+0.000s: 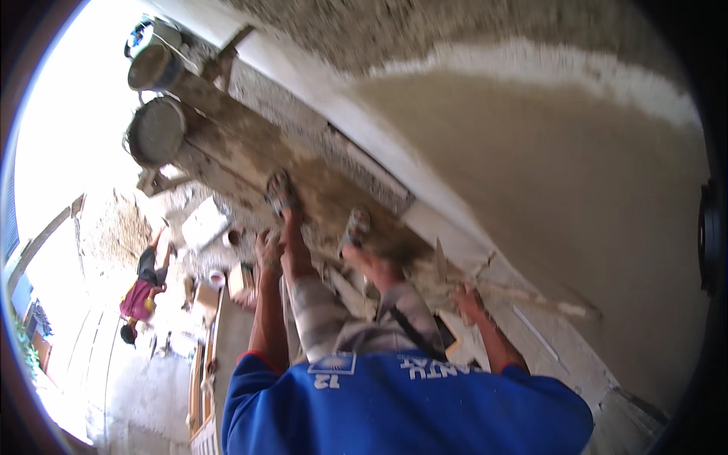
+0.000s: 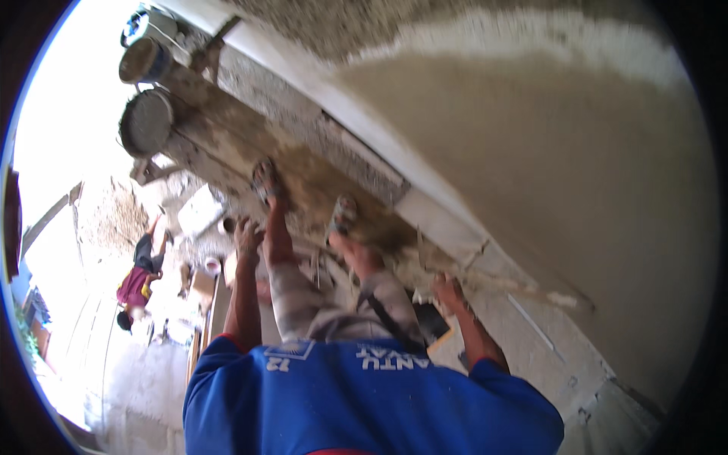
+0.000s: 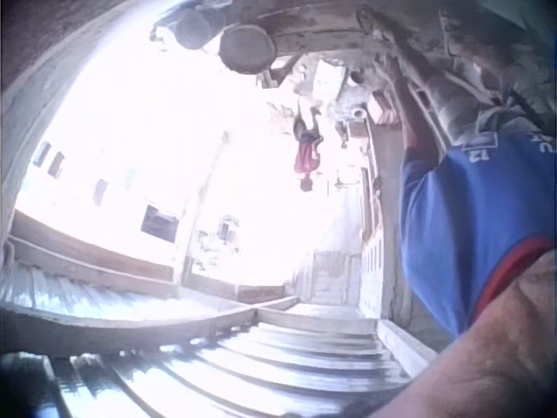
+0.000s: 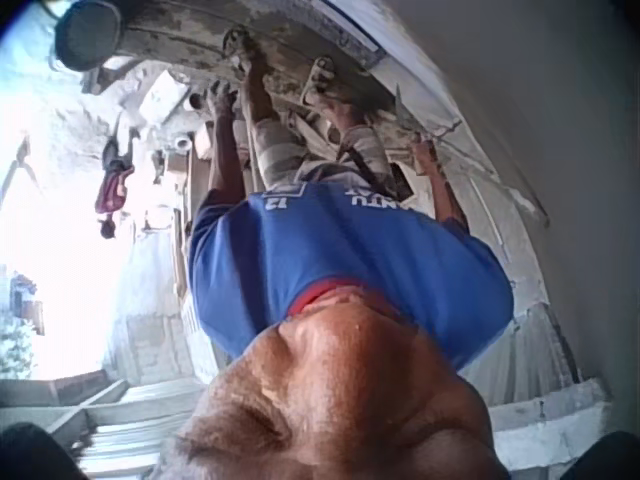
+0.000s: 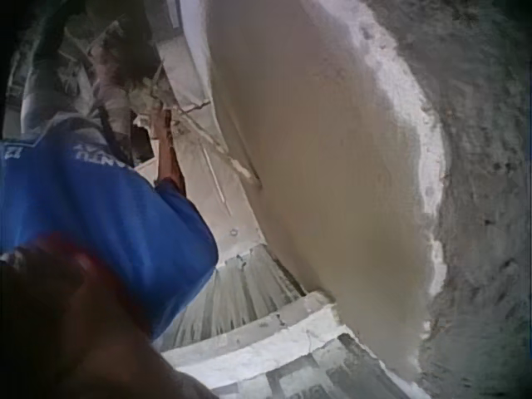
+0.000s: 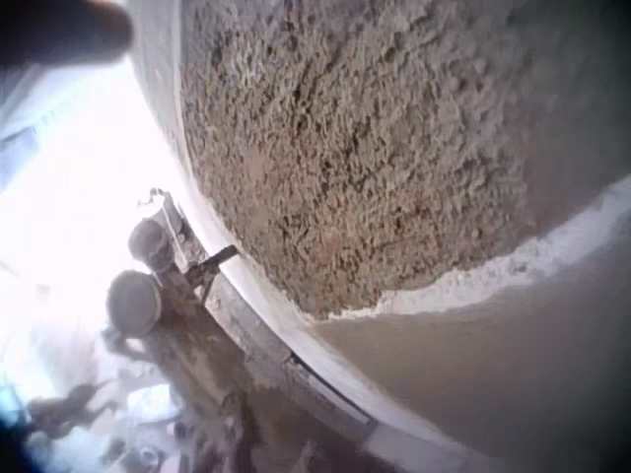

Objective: The person applies cement mixture to a wall using a trowel. They take a container of mixture, use the trowel to scoop material onto the wall surface, and spread it to create a smooth layer.

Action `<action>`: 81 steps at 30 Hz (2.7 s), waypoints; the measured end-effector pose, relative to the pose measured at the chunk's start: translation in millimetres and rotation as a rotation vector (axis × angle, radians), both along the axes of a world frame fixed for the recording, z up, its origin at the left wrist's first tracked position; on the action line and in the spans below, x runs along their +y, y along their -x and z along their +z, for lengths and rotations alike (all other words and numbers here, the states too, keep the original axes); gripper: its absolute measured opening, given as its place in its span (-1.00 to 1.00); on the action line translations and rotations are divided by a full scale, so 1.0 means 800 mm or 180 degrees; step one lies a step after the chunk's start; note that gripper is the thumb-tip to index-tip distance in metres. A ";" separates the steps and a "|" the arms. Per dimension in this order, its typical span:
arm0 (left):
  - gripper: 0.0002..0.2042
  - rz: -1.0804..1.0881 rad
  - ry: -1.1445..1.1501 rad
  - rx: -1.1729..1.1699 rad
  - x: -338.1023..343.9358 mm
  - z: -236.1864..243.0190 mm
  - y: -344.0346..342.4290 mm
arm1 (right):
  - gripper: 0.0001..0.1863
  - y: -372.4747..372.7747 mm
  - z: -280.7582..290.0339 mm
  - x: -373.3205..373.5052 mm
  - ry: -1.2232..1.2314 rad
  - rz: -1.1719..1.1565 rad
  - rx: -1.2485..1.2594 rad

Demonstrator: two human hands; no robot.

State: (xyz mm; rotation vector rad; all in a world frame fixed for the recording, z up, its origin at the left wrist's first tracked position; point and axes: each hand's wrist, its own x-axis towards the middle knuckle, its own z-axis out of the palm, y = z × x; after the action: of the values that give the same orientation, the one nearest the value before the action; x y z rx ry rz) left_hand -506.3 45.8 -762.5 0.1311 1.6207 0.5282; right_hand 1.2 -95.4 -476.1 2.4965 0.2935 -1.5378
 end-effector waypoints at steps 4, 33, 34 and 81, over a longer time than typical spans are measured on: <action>-0.52 -0.0489 -0.0573 0.0000 -0.022 0.061 -0.114 | -0.70 -0.025 -0.002 -0.052 0.0442 -0.0321 -0.0235; -0.55 -0.3198 0.1961 0.0625 -0.437 -0.121 -0.323 | -0.82 0.000 -0.204 -0.267 0.0078 -0.1541 0.0508; -0.55 -0.3034 0.2010 0.0691 -0.448 -0.131 -0.319 | -0.82 -0.001 -0.216 -0.259 0.0069 -0.1511 0.0568; -0.72 -0.6558 0.0072 -0.2040 -0.462 -0.315 -0.436 | -0.66 0.175 -0.427 -0.480 -0.0079 -0.3204 -0.1643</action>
State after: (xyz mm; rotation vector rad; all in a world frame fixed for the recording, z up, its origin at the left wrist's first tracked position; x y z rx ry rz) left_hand -157.8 -323.7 -1014.6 1.2551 0.2667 -0.9685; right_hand -138.8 -479.5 -817.8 3.0922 -1.1713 -0.9670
